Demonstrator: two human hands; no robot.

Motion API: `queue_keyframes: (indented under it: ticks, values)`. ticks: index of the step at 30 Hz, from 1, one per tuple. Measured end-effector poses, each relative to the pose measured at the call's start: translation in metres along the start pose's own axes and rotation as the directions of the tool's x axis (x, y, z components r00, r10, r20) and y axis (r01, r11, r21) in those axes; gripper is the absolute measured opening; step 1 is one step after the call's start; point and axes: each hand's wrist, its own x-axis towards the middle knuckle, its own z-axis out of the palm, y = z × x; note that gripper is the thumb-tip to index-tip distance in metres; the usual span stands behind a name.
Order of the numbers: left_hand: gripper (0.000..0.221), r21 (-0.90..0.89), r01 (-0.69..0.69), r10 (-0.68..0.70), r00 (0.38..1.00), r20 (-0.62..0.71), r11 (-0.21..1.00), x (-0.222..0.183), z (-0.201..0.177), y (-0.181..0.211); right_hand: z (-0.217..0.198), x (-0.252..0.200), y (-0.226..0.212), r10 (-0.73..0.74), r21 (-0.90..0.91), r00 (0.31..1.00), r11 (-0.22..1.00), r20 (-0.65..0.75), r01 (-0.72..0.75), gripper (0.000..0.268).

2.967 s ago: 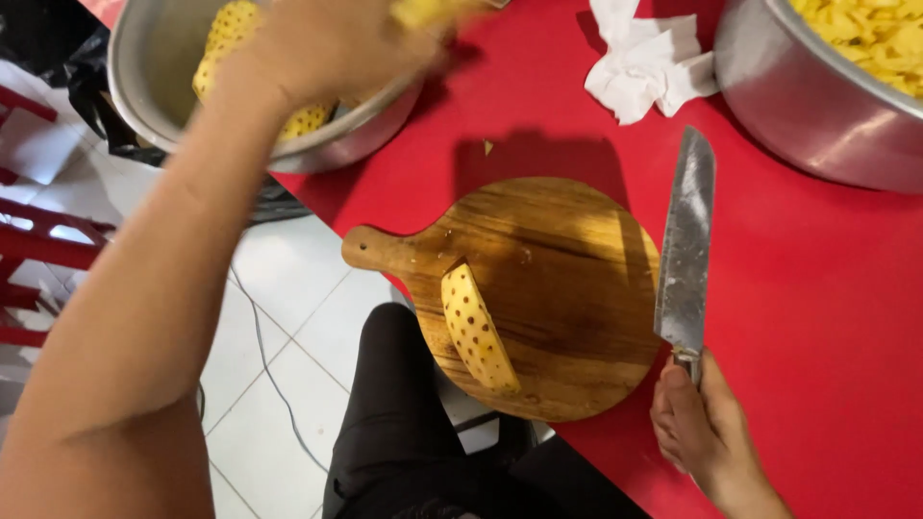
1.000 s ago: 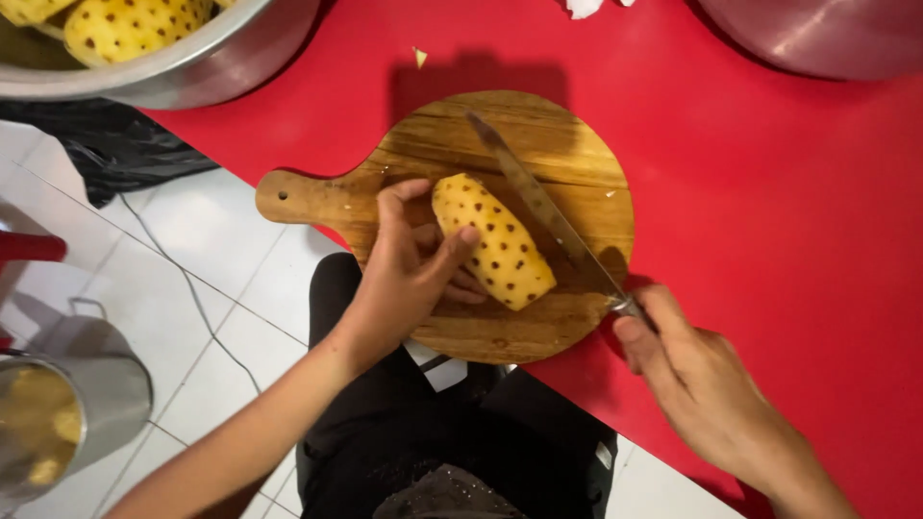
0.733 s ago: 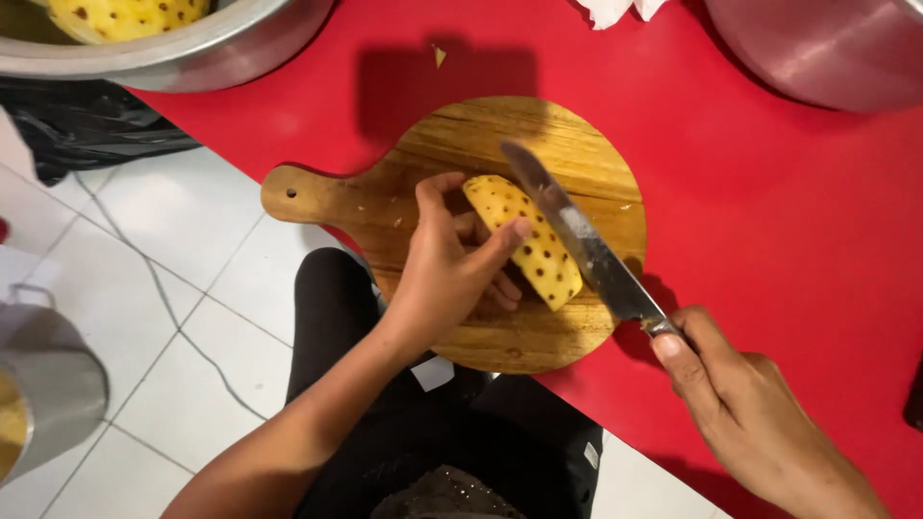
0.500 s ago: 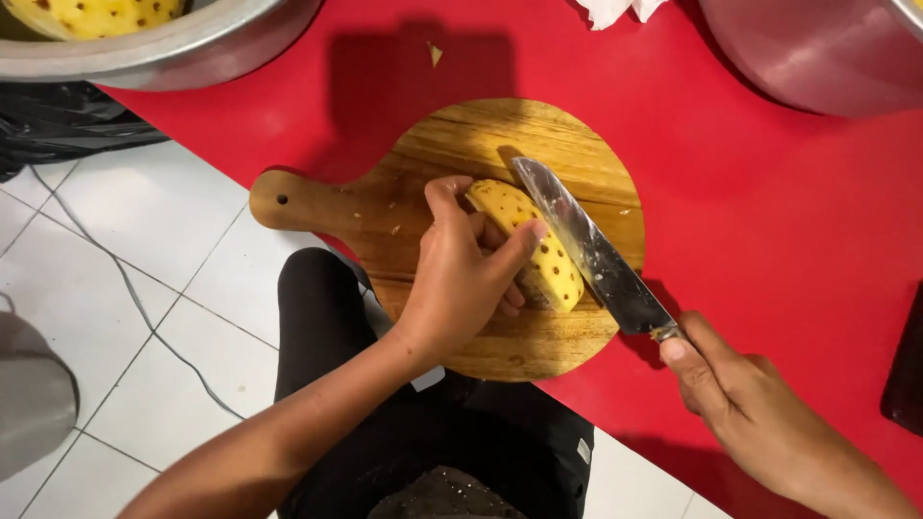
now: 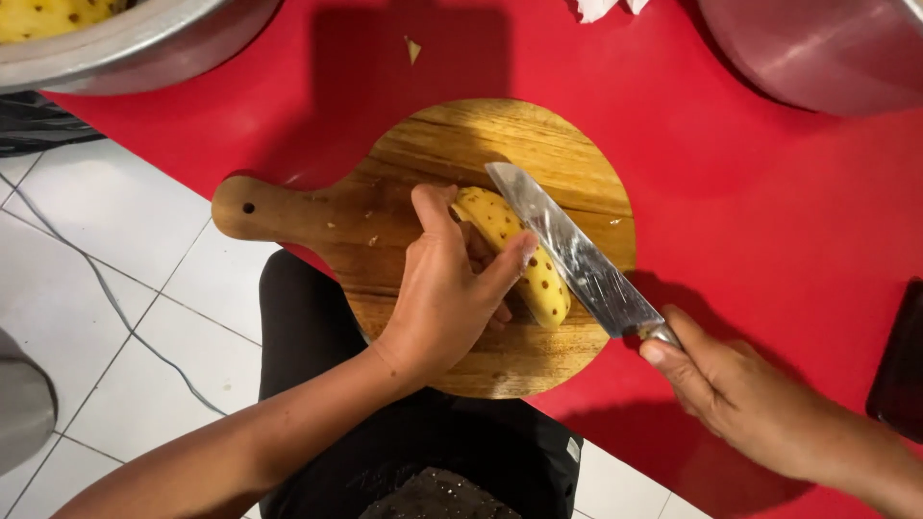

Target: Slicing pineapple wedges into smaller chunks on a wooden cutting board using a knife.

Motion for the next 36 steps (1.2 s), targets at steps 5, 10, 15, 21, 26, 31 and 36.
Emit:
queue_keyframes:
  ticks: [5,10,15,21,26,31,36]
  values:
    - [0.056,-0.047,0.000,-0.001,1.000,-0.010,0.999,0.001,0.002,-0.004,-0.012,0.010,-0.062,0.044,0.061,0.991,0.997,0.126,-0.052,0.037]
    - [0.054,-0.103,-0.034,0.032,0.999,-0.023,0.994,-0.003,-0.002,-0.007,-0.007,0.010,-0.089,0.048,-0.008,0.995,0.999,0.092,-0.048,0.027]
    - [0.062,-0.232,-0.032,0.027,0.999,-0.024,0.972,-0.016,-0.005,0.002,0.011,-0.003,-0.078,0.077,-0.349,0.987,0.929,-0.144,-0.123,0.033]
    - [0.073,-0.210,0.110,-0.110,0.994,0.011,0.971,-0.018,-0.008,0.007,0.053,0.010,-0.048,-0.205,-0.568,0.907,0.822,-0.368,-0.044,0.040]
    - [0.073,-0.244,0.071,-0.068,0.997,0.021,0.967,-0.015,-0.012,0.000,0.077,0.028,-0.024,-0.353,-0.583,0.808,0.812,-0.472,0.014,0.037]
    - [0.070,-0.148,0.110,-0.091,0.988,0.128,0.983,-0.007,-0.018,0.003,0.064,0.028,-0.036,-0.214,-0.308,0.908,0.946,-0.359,0.102,0.037]
    - [0.061,-0.152,0.205,-0.173,0.964,0.200,0.967,0.001,-0.019,0.015,0.033,0.014,-0.061,-0.042,0.042,0.987,0.998,-0.156,0.049,0.032]
